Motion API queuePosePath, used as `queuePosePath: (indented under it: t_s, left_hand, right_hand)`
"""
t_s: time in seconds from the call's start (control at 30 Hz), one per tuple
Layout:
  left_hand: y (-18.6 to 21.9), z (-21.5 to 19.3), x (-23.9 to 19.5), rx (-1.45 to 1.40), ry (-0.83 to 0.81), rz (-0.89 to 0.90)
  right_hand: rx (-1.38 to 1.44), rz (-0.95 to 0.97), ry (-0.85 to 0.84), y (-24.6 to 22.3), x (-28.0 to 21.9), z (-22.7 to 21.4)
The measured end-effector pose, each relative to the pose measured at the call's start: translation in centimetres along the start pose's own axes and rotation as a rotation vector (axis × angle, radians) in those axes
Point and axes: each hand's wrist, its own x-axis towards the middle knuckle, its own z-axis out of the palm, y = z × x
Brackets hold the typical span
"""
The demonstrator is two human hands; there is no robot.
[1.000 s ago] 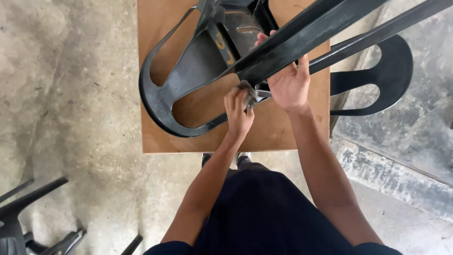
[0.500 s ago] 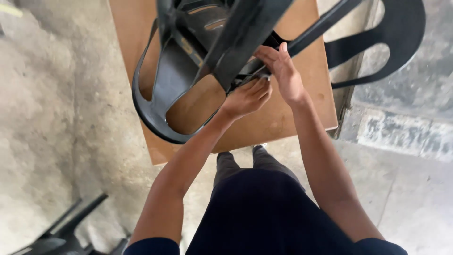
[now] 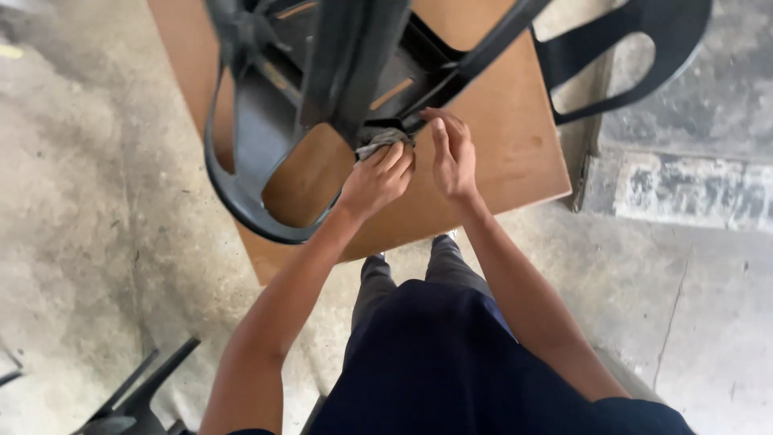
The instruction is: The person is cleaning multiple black plastic chairs using a spray cleaner and a cloth on a table.
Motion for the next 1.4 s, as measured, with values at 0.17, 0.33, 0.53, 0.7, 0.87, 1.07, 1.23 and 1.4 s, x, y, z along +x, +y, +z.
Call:
queuePosePath:
  t_s: [0.17,0.33,0.53,0.7,0.87,1.07,1.23,1.4]
  left_hand:
    - [-0.4,-4.0,-7.0,-0.209,0.079,-0.335]
    - [-1.6,-5.4,-14.5,-0.642,0.309,-0.788]
    - [-6.6,-7.6,-20.0,-0.78,0.587,-0.926]
    - [-12.4,-9.6,-17.9,-0.982,0.656,-0.954]
    - [-15.8,-7.6,-14.6,-0.815,0.646,-0.576]
    - [-17.4,-0.9,-15.6,-0.879,0.379,-0.349]
    - [-18.4,1.9,-14.2,-0.554,0.26,-0.232]
    - [-25.7,5.4,-15.6,-0.014,0.015,0.002]
  right_hand:
    - [0.026,-0.084,0.044,-4.1,-4.3,5.6]
    - [0.106,-0.273,-0.126,-8.1,-9.4,14.0]
    - [0.198,-0.087,-0.035,-11.5,-12.9,23.6]
    - [0.354,-0.097,0.052,-14.4,-11.9,25.2]
    - [0.453,0.087,0.176,-3.4,-9.4,25.9]
    - [0.997,0.425,0.223,-3.5,-4.3,27.4]
    - [1.415,0.464,0.124,-5.5,-2.7,29.7]
    - [1.554,0.226,0.005,-0.8,-5.2,31.4]
